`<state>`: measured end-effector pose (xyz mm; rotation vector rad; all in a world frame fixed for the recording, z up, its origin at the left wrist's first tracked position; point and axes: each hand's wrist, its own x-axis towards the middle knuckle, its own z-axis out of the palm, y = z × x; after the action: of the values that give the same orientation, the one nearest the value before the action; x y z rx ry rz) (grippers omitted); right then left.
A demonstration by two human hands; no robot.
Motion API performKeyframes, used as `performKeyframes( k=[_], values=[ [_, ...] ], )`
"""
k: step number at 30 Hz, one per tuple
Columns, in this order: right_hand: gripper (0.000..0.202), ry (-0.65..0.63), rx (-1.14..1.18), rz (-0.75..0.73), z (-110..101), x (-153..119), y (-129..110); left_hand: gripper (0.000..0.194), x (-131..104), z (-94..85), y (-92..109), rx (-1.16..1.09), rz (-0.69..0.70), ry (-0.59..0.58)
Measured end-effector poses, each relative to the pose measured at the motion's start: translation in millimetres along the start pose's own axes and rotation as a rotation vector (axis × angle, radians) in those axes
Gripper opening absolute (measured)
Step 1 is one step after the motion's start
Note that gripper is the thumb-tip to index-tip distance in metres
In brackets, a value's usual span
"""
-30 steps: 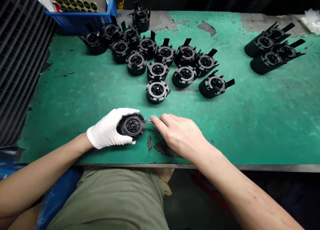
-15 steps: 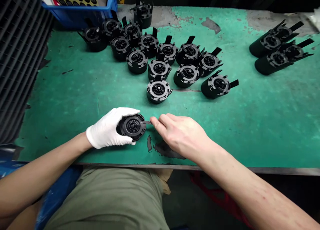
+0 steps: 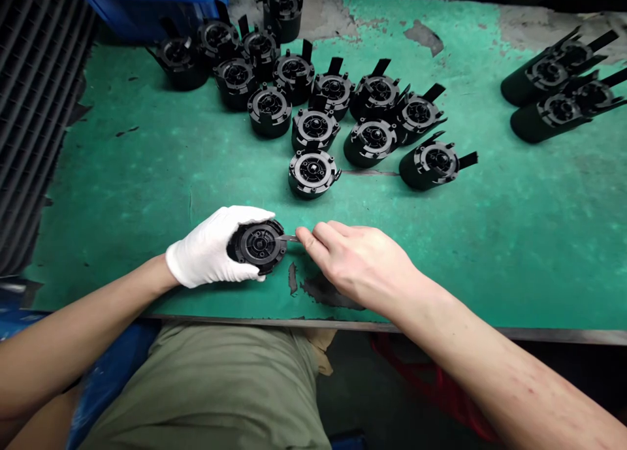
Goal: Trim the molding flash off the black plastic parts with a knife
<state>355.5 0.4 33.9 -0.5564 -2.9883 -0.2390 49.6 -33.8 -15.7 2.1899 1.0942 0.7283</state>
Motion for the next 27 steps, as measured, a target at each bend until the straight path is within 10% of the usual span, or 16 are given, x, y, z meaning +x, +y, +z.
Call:
performKeyframes(
  k=[21, 27],
  values=[
    [0.041, -0.024, 0.063, -0.038, 2.7, -3.2, 4.0, 0.089, 0.1, -0.4, 0.1, 0.007, -0.004, -0.007],
    [0.029, 0.091, 0.226, 0.262, 6.7, -18.9, -16.6, 0.082, 0.7, 6.3, 4.8, 0.029, 0.016, 0.065]
  ],
)
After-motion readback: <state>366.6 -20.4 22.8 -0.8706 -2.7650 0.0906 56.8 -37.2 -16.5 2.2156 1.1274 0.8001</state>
